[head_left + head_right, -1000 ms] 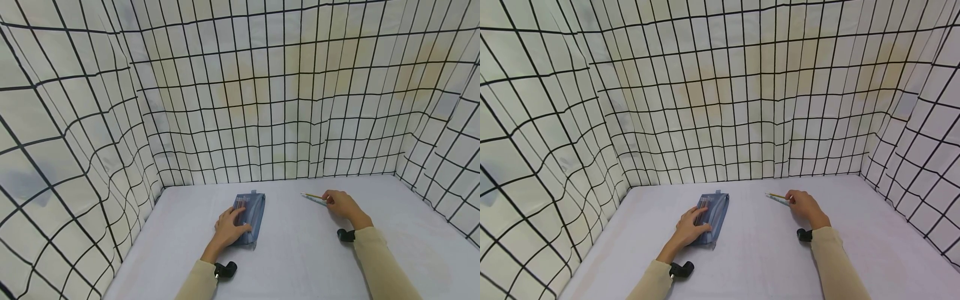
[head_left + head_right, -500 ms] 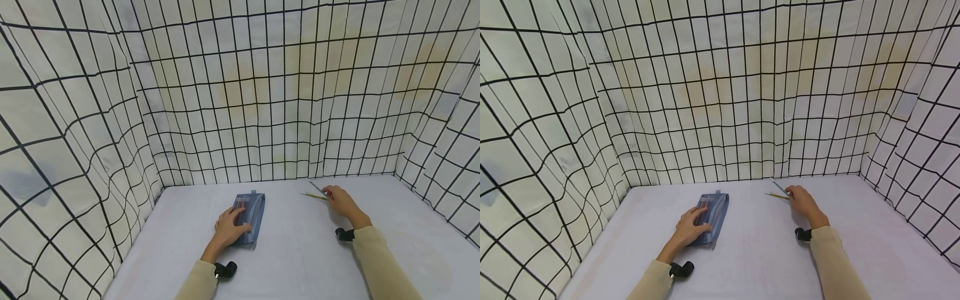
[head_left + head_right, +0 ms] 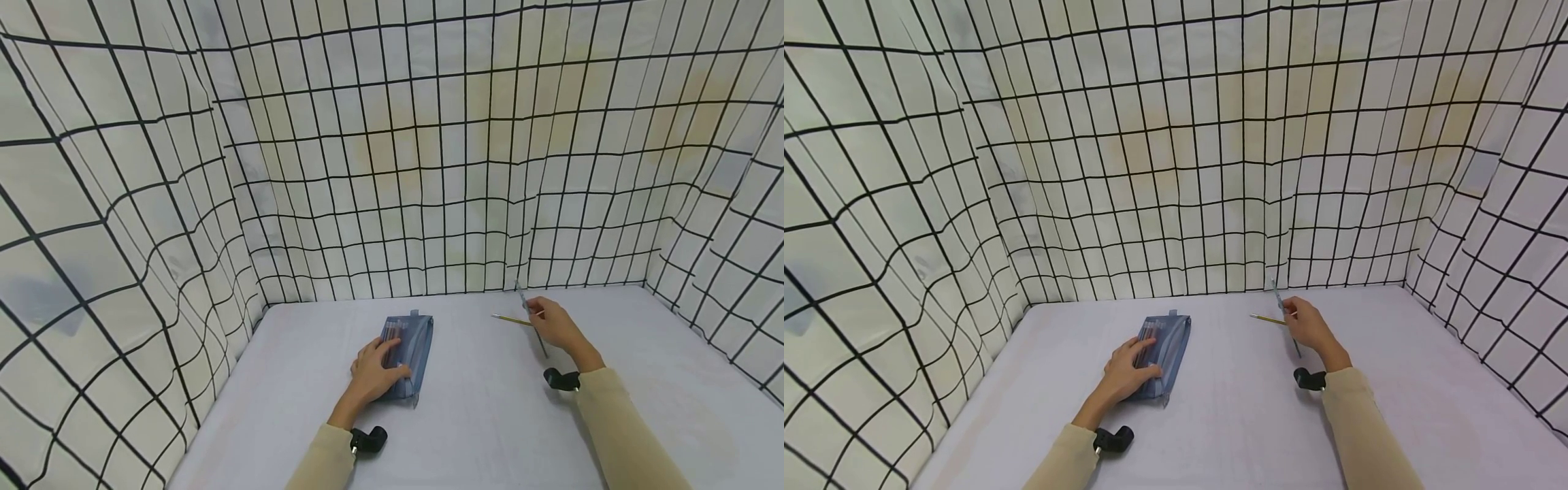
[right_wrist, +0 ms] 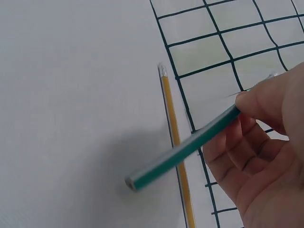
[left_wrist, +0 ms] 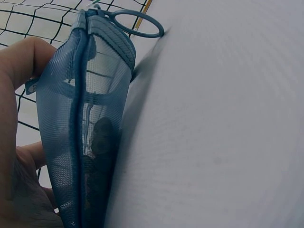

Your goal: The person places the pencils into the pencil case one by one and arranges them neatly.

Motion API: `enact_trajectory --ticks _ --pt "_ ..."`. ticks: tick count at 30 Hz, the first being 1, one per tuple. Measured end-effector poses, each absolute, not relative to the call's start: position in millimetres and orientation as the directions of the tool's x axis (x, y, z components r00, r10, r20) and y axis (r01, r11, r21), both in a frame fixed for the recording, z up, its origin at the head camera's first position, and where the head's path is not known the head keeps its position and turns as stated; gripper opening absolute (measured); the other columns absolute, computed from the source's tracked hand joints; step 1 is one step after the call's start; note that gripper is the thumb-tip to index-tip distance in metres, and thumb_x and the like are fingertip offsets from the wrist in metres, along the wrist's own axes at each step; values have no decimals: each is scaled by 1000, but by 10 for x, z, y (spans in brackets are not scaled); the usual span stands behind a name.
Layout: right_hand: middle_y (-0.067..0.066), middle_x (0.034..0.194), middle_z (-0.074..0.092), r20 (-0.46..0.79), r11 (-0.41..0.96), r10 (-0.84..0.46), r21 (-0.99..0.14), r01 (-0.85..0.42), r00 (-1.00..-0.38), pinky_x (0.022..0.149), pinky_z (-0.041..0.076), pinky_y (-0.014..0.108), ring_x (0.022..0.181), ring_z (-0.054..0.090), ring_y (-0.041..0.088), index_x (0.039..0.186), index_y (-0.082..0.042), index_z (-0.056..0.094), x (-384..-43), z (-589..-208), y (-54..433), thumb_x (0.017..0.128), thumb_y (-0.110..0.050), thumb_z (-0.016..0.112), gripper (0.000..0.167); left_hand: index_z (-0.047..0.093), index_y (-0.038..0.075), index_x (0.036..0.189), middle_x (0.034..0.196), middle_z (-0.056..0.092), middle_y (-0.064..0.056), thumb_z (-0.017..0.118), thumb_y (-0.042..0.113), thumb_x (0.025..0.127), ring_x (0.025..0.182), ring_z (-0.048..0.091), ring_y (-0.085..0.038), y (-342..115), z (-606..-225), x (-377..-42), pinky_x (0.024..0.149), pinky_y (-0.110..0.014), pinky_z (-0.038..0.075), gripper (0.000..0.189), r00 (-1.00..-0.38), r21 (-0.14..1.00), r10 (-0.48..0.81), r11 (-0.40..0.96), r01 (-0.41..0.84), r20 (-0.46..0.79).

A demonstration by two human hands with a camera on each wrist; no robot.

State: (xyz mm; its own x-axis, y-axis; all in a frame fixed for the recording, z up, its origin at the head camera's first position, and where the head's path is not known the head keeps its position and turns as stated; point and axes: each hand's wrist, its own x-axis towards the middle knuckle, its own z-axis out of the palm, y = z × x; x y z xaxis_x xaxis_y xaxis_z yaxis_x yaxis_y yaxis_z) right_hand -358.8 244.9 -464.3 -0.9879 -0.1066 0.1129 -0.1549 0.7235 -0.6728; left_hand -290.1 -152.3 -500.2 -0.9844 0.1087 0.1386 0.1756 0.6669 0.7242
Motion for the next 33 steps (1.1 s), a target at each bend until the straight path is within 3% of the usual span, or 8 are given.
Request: enact_trajectory --ticks 5,12,23,33 --pt "28 134 54 63 649 -83 -754 -102 -995 90 57 43 119 58 40 139 8 48 -3590 -4637 2425 103 -9 50 40 59 18 144 161 36 -24 72 40 76 148 28 -50 -1522 -5000 -2901 113 -75 16 72 -984 725 111 666 177 139" --pt "28 125 57 59 531 -113 -840 -111 -992 84 61 36 107 64 33 138 11 47 -3590 -4653 2368 100 -5 56 42 58 18 144 161 36 -24 73 40 76 149 27 -49 -1523 -4993 -2899 113 -75 16 73 -985 725 109 666 175 137" --pt "26 118 58 8 399 -174 -914 -78 -985 80 63 36 92 67 21 136 13 47 -3563 -4645 2209 98 -2 59 43 58 19 144 162 35 -24 73 40 76 149 27 -49 -1524 -4990 -2900 113 -75 17 73 -985 722 109 670 171 132" --pt "23 118 61 -49 347 -190 -938 -20 -981 83 62 36 93 66 20 137 10 49 -3615 -4722 2116 100 -4 58 41 59 17 144 161 37 -25 73 40 76 148 28 -51 -1526 -4991 -2903 112 -76 17 72 -983 716 112 674 181 143"
